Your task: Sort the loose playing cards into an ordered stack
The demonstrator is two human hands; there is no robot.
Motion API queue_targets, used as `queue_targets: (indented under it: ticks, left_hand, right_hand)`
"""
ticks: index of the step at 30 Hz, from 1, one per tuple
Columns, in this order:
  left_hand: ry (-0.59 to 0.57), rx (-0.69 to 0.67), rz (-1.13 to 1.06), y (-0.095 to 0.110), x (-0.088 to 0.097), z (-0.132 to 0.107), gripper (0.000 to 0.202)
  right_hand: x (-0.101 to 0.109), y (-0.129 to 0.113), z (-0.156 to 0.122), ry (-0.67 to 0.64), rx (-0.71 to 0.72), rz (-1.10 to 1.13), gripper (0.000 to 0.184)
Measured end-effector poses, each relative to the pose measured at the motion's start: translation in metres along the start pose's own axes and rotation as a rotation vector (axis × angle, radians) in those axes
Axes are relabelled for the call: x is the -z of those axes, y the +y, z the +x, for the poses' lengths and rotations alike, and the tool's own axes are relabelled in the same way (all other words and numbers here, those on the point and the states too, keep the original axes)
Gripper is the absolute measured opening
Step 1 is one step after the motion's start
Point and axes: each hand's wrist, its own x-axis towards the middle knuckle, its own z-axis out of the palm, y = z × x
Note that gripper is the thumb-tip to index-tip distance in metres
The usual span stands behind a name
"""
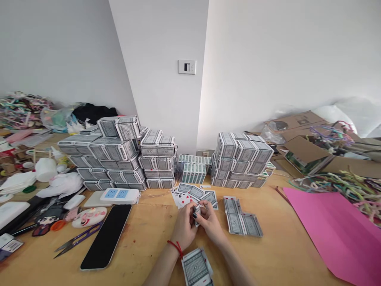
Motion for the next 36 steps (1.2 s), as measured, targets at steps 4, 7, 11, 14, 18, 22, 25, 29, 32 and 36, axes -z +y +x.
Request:
queue_targets:
  ticks: [4,7,11,14,18,22,25,29,32,36]
  left_hand:
    - [0.012,-0.024,0.04,0.003,0.001,0.0,0.035]
    - [0.006,-0.031,0.061,0.005,0.001,0.001,0.035]
    - [0.007,-0.026,0.057,0.006,0.001,0.001,0.038]
    - [0.011,-0.016,0.042,0.006,0.001,-0.001,0.04]
    - [0.008,-0.013,0.019,0.01,0.001,-0.003,0.046]
    - [-0.059,-0.046,-0.025,0.016,0.004,-0.003,0.055]
    - [-0.095,-0.059,-0.038,0.016,0.006,-0.001,0.054]
    - [-0.085,-0.033,-0.049,0.011,0.006,0.001,0.054]
    - [-0.066,-0.034,-0.025,0.009,0.004,0.001,0.056]
    - [-0.008,-0.069,0.028,0.011,0.004,0.0,0.055]
  right_hand:
    - [0.0,0.004,0.001,0.051,0.003,-0.041,0.045]
    - [0.001,0.007,0.003,0.072,0.002,-0.053,0.046]
    - [0.001,0.009,0.004,0.078,0.005,-0.022,0.047]
    - [0.0,0.009,0.003,0.087,0.015,-0.007,0.047]
    - [0.0,0.006,0.001,0.155,0.02,-0.076,0.052]
    - [0.002,-0.002,0.001,0.199,-0.017,-0.131,0.047]
    - [0.002,-0.012,-0.001,0.175,-0.05,-0.147,0.033]
    - [0.001,-0.022,-0.004,0.14,-0.054,-0.149,0.032]
    - [0.0,-0.024,-0.005,0.128,-0.072,-0.156,0.033]
    - [0.002,-0.019,-0.003,0.134,-0.082,-0.148,0.03]
